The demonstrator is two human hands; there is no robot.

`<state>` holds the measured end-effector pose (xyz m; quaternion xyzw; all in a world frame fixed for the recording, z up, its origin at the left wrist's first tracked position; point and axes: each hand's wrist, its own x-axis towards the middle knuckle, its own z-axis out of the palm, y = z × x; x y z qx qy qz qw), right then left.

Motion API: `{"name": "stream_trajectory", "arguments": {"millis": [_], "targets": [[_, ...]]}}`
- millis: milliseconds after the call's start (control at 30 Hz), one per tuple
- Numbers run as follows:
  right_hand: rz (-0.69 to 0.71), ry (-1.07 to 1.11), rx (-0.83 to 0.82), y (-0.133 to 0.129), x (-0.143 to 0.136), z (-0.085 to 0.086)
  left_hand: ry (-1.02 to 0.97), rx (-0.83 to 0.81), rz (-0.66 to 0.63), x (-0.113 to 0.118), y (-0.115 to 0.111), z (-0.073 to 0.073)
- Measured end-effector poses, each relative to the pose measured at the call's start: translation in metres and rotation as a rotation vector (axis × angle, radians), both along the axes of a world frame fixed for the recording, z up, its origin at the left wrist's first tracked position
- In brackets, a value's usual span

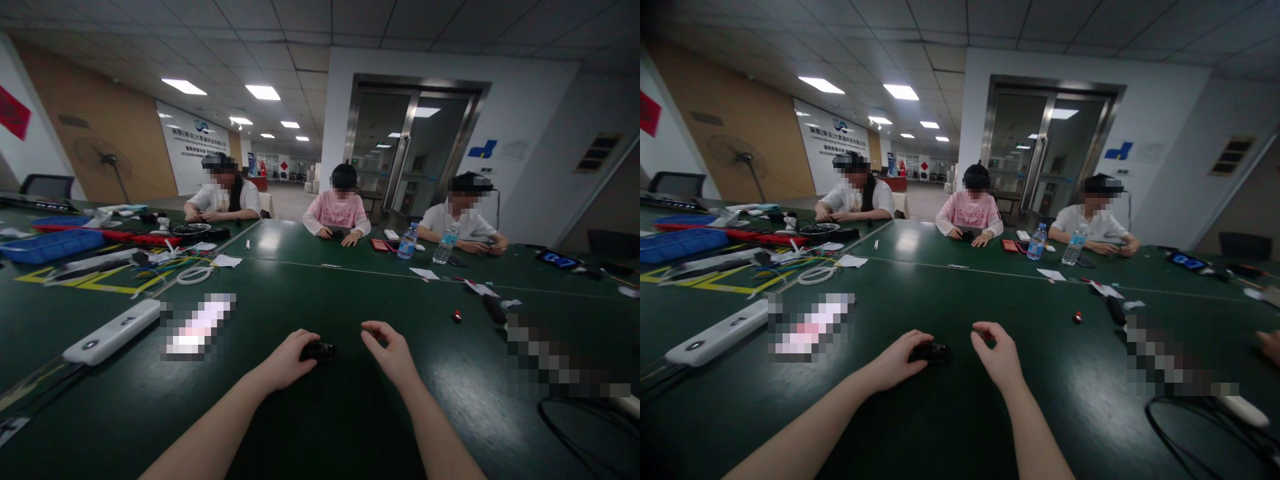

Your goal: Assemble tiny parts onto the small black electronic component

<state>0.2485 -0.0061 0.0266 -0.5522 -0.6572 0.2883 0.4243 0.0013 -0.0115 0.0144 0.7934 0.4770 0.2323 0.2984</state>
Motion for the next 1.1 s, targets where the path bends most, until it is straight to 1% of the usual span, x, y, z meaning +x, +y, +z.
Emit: {"name": "stream_trajectory", "arguments": {"millis": [167,400,567,700,1000,1100], "targets": [[-0.019,-0.003,0.025,0.001,-0.003,-0.003,-0.006,0.006,0.005,-0.001,0.002,-0.003],[0.007,-0.053,-0.023,0.0,-0.006,-0.004,0.001,0.003,-0.003,0.0,0.0,0.0],[0.04,-0.09,-0.007,-0.005,-0.011,-0.001,-0.006,-0.011,0.003,-0.001,0.002,-0.004],[0.063,-0.12,0.0,-0.008,-0.016,0.002,-0.004,0.014,-0.008,-0.001,0.004,-0.008],[0.146,-0.117,-0.046,-0.013,-0.027,-0.003,0.006,0.035,-0.004,-0.001,0.003,-0.006],[0.177,-0.106,-0.03,-0.013,-0.031,-0.005,0.01,0.036,-0.006,0.001,0.003,-0.006]]}}
